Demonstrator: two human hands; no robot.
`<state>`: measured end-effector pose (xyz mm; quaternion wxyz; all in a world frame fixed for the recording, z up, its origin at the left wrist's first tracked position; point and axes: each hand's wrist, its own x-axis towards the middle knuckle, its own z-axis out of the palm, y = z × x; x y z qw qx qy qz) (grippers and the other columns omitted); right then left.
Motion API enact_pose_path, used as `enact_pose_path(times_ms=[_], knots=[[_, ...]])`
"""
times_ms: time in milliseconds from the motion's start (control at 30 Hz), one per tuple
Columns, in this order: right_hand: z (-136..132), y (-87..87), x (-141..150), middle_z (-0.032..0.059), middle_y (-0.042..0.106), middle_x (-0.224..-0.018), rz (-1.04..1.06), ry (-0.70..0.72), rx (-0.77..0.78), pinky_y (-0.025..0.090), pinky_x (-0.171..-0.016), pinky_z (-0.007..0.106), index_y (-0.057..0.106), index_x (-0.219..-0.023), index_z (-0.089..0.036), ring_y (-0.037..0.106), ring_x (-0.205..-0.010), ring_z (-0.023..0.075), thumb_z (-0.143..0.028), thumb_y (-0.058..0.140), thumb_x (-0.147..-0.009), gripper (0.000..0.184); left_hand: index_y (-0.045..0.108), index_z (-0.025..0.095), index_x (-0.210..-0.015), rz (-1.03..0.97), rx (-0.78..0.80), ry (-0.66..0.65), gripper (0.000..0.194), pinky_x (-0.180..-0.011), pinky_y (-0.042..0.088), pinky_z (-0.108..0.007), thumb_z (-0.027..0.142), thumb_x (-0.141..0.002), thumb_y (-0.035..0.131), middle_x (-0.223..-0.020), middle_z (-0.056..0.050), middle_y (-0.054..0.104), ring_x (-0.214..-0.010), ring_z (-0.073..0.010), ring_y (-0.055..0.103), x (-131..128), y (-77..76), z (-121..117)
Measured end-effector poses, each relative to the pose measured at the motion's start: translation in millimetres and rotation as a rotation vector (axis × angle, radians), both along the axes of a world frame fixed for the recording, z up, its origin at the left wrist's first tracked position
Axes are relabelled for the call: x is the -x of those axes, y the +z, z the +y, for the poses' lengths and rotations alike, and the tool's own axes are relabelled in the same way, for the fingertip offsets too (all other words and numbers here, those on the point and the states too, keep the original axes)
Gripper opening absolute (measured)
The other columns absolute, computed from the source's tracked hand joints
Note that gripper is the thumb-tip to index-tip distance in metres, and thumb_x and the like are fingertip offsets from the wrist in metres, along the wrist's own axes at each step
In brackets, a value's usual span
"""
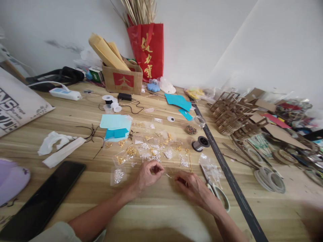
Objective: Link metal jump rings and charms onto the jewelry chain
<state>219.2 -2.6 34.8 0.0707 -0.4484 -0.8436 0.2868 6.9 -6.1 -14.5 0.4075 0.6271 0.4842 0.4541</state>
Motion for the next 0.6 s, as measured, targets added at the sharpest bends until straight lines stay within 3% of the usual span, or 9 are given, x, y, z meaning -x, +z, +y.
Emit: enact_pose_path(times_ms=[200,433,600], knots=[[2,-4.1,0,-0.0014,0.063,-0.069,0.023,-0.019,0.081,0.037,-0.056,0.023,0.063,-0.083,-0.019,0.056,-0.060,0.0140,-0.018,0.050,-0.090,0.015,0.066,0.015,-0.072,-0.166,0.135,-0.072,0.007,-0.069,0.052,-0.028,0.019,-0.077,0.063,-0.078,-0.005,0.073,-0.075,-0.0171,0.066,3,8.4,0],[7,5.7,-4,0.0018,0.065,-0.083,-0.018,-0.002,0.149,0.040,-0.059,0.024,0.065,-0.092,-0.019,0.059,-0.064,0.0148,-0.029,0.056,-0.091,0.014,0.064,0.014,-0.067,-0.185,0.221,-0.098,0.011,-0.059,0.045,-0.023,0.021,-0.075,0.065,-0.065,-0.002,0.066,-0.062,-0.0127,0.058,0,4.1,0],[16,7.9,-1,0.0029,0.063,-0.091,0.086,-0.002,0.077,0.042,-0.063,0.024,0.063,-0.093,-0.019,0.058,-0.066,0.0130,-0.026,0.059,-0.089,0.010,0.063,0.014,-0.063,-0.178,0.258,-0.086,0.010,-0.055,0.041,-0.022,0.019,-0.072,0.065,-0.059,0.001,0.061,-0.057,-0.0114,0.053,-2,1.5,1]])
